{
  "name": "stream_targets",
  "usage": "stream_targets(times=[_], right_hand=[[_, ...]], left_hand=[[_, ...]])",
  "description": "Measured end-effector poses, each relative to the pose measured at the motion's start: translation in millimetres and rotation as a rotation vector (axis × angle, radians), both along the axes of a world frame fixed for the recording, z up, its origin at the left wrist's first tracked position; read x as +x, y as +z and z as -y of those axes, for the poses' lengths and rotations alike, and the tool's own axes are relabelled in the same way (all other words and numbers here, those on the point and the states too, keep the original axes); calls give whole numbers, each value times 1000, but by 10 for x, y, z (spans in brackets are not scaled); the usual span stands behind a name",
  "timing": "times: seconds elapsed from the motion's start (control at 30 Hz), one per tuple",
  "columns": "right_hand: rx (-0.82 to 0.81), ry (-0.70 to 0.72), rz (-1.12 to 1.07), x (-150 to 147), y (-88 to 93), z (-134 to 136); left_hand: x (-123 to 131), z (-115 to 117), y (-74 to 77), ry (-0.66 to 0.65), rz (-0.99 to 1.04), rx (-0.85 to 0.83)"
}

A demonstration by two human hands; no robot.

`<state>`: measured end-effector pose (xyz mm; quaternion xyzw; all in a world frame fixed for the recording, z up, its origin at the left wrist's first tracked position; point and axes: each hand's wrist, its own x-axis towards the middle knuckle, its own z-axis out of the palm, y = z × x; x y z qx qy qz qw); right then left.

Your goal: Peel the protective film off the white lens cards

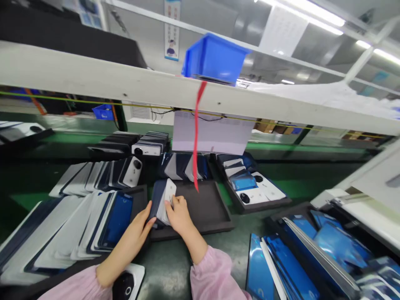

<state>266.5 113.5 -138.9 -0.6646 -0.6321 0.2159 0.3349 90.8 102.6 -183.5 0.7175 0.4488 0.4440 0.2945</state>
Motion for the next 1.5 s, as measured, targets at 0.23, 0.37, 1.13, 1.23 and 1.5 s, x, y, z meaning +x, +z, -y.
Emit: stream_targets(times=[0.23, 0.37, 1.13, 1.23, 1.5], right_hand=[[25, -211, -15, 4, 29, 44], [13, -188, -23, 41, 41, 56], [-62, 26, 229, 274, 724, 352], [-133, 129, 259, 242, 878, 554], [-722, 646, 157, -305, 422, 1332]], left_hand=[[148, -204, -20, 48, -39, -19], [324, -263, 92, 203, -46, -29], [-509, 1021, 1114, 84, -366, -151], [-942, 1569, 713, 232, -420, -230], [-785, 2180, -504, 445, -302, -90]])
